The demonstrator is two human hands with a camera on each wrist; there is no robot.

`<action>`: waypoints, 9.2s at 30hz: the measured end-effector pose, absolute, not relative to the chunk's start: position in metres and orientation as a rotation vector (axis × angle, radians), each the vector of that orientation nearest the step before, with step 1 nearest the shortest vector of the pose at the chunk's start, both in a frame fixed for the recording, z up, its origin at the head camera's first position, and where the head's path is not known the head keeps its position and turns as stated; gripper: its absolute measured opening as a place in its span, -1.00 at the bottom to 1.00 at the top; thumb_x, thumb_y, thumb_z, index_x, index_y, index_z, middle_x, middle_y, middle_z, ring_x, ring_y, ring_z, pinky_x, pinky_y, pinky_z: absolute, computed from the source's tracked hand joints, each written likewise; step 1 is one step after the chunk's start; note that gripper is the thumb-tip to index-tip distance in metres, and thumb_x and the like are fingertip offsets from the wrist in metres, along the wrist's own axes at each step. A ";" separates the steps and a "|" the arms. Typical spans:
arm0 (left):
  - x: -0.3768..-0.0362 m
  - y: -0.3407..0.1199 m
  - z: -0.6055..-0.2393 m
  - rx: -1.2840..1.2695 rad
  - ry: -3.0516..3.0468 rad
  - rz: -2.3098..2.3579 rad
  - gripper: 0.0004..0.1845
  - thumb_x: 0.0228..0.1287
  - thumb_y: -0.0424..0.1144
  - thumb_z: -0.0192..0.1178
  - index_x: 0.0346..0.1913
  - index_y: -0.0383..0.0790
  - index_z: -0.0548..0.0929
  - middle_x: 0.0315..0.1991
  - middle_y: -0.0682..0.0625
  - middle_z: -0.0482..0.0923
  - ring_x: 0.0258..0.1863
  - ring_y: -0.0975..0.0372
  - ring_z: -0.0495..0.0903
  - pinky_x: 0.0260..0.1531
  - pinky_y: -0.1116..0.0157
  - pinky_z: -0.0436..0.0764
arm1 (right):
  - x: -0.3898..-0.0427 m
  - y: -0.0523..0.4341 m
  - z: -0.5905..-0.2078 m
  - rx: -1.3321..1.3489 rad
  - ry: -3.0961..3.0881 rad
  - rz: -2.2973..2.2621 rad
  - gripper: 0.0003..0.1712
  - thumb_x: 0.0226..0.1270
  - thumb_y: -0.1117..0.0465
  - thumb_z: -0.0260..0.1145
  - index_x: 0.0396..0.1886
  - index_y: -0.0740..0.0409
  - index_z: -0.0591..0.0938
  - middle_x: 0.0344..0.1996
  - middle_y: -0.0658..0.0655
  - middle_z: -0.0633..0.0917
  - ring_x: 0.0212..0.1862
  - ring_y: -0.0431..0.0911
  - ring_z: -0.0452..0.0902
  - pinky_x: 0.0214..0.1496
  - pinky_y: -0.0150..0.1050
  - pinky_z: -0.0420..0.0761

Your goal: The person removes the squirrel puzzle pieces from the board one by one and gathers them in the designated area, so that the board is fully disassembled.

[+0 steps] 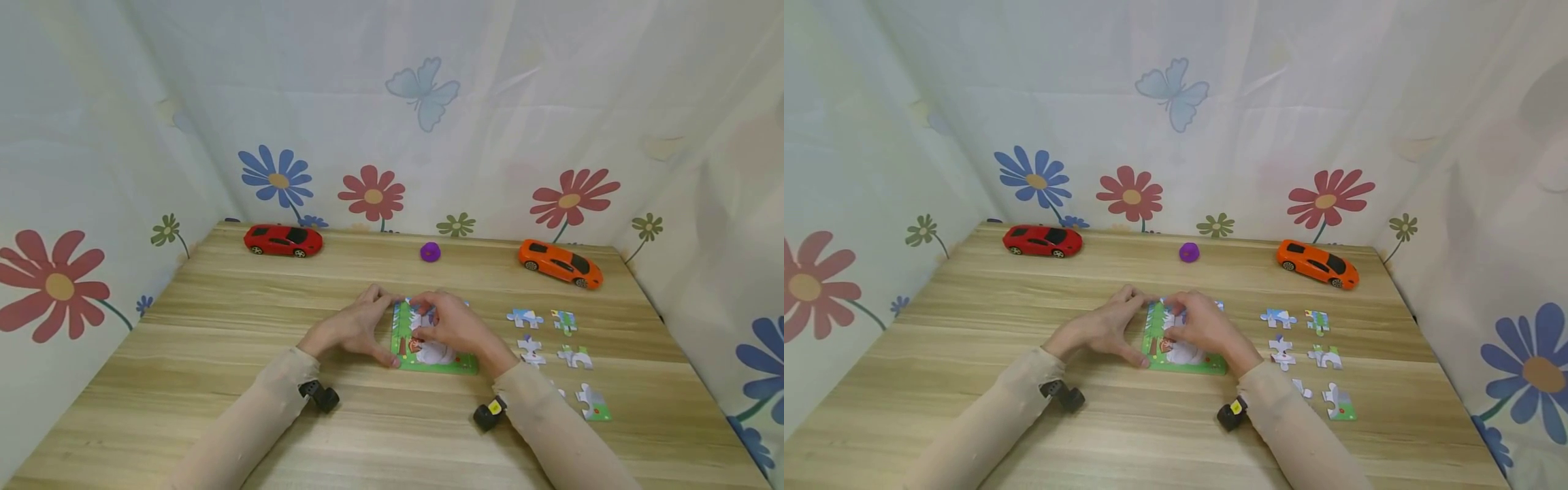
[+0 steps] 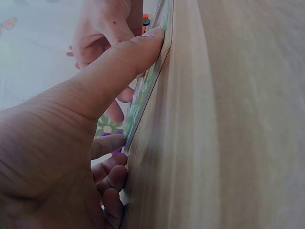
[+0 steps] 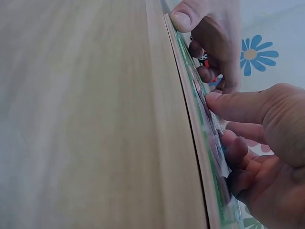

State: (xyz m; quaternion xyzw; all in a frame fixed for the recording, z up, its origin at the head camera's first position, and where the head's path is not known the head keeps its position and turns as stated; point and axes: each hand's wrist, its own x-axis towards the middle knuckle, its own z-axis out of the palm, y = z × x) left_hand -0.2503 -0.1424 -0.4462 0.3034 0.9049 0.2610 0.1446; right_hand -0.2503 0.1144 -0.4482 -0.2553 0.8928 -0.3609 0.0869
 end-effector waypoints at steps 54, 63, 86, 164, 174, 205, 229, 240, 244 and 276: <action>-0.248 -0.146 -0.442 0.871 2.613 0.749 0.39 -0.05 0.22 0.80 0.77 -0.14 0.22 0.45 -0.16 0.27 0.48 -0.01 0.32 0.59 -0.07 0.43 | -0.245 0.118 -0.423 -0.716 2.755 -1.090 -0.50 0.32 0.17 0.70 0.23 0.09 0.83 -0.06 0.17 0.69 -0.24 -0.08 0.51 -0.25 -0.25 0.56; -0.247 -0.142 -0.443 0.859 2.607 0.752 0.40 -0.07 0.21 0.81 0.78 -0.11 0.22 0.43 -0.15 0.27 0.48 0.00 0.32 0.59 -0.05 0.43 | -0.242 0.141 -0.393 -0.769 2.815 -1.153 -0.52 0.36 0.16 0.69 0.24 0.11 0.82 -0.09 0.19 0.69 -0.33 -0.08 0.46 -0.26 -0.23 0.49; -0.247 -0.145 -0.445 0.835 2.626 0.739 0.41 -0.08 0.23 0.81 0.78 -0.09 0.22 0.43 -0.12 0.27 0.46 0.01 0.34 0.57 -0.07 0.46 | -0.236 0.250 -0.360 -0.736 2.937 -1.108 -0.48 0.53 0.20 0.56 0.42 0.09 0.72 -0.27 0.11 0.52 -0.33 -0.03 0.43 -0.23 -0.26 0.48; -0.248 -0.143 -0.445 0.835 2.617 0.746 0.39 -0.05 0.23 0.80 0.78 -0.08 0.22 0.47 -0.13 0.26 0.47 0.00 0.33 0.58 -0.09 0.45 | -0.252 0.242 -0.418 -0.573 2.826 -1.012 -0.30 0.48 0.26 0.58 0.55 0.21 0.58 0.22 0.34 0.69 -0.25 -0.02 0.48 -0.30 -0.26 0.57; -0.248 -0.141 -0.446 0.845 2.618 0.741 0.39 -0.06 0.24 0.80 0.78 -0.08 0.22 0.44 -0.12 0.28 0.45 0.01 0.34 0.56 -0.08 0.47 | -0.243 0.235 -0.407 -0.612 2.839 -1.165 -0.26 0.46 0.27 0.60 0.57 0.17 0.57 0.29 0.38 0.71 -0.18 -0.02 0.59 -0.26 -0.31 0.65; -0.247 -0.142 -0.445 0.849 2.618 0.736 0.39 -0.06 0.23 0.80 0.78 -0.07 0.22 0.41 -0.11 0.27 0.43 0.04 0.34 0.57 -0.04 0.46 | -0.228 0.159 -0.396 -0.768 2.764 -1.261 -0.23 0.39 0.12 0.68 0.54 0.06 0.60 0.14 0.21 0.76 -0.22 -0.10 0.65 -0.19 -0.26 0.68; -0.246 -0.143 -0.443 0.885 2.616 0.756 0.36 -0.03 0.23 0.79 0.76 -0.10 0.25 0.35 -0.13 0.29 0.38 0.05 0.34 0.51 -0.02 0.50 | -0.225 0.125 -0.450 -0.810 2.659 -1.135 -0.05 0.33 -0.04 0.72 0.59 0.18 0.53 0.10 0.11 0.71 -0.33 -0.18 0.60 -0.31 -0.33 0.62; -0.247 -0.143 -0.444 0.891 2.630 0.746 0.36 -0.04 0.21 0.80 0.76 -0.12 0.25 0.36 -0.14 0.29 0.39 0.04 0.35 0.53 -0.03 0.49 | -0.220 0.119 -0.450 -0.801 2.777 -0.930 -0.19 0.29 -0.05 0.73 0.41 0.24 0.68 0.05 0.13 0.65 -0.03 -0.09 0.56 0.09 -0.11 0.69; -0.247 -0.142 -0.444 0.883 2.629 0.744 0.36 -0.05 0.21 0.80 0.76 -0.11 0.25 0.36 -0.13 0.29 0.38 0.04 0.35 0.53 -0.02 0.49 | -0.220 0.118 -0.450 -0.781 2.786 -0.896 -0.22 0.27 -0.07 0.74 0.36 0.22 0.71 0.02 0.10 0.64 -0.01 -0.08 0.55 0.13 -0.07 0.68; -0.245 -0.141 -0.442 0.842 2.618 0.752 0.37 -0.06 0.21 0.81 0.76 -0.11 0.25 0.42 -0.13 0.27 0.44 0.00 0.35 0.57 -0.07 0.46 | -0.220 0.112 -0.452 -0.684 2.749 -1.042 -0.31 0.22 0.01 0.79 0.26 0.14 0.72 -0.10 0.02 0.71 -0.13 -0.12 0.56 -0.02 -0.15 0.65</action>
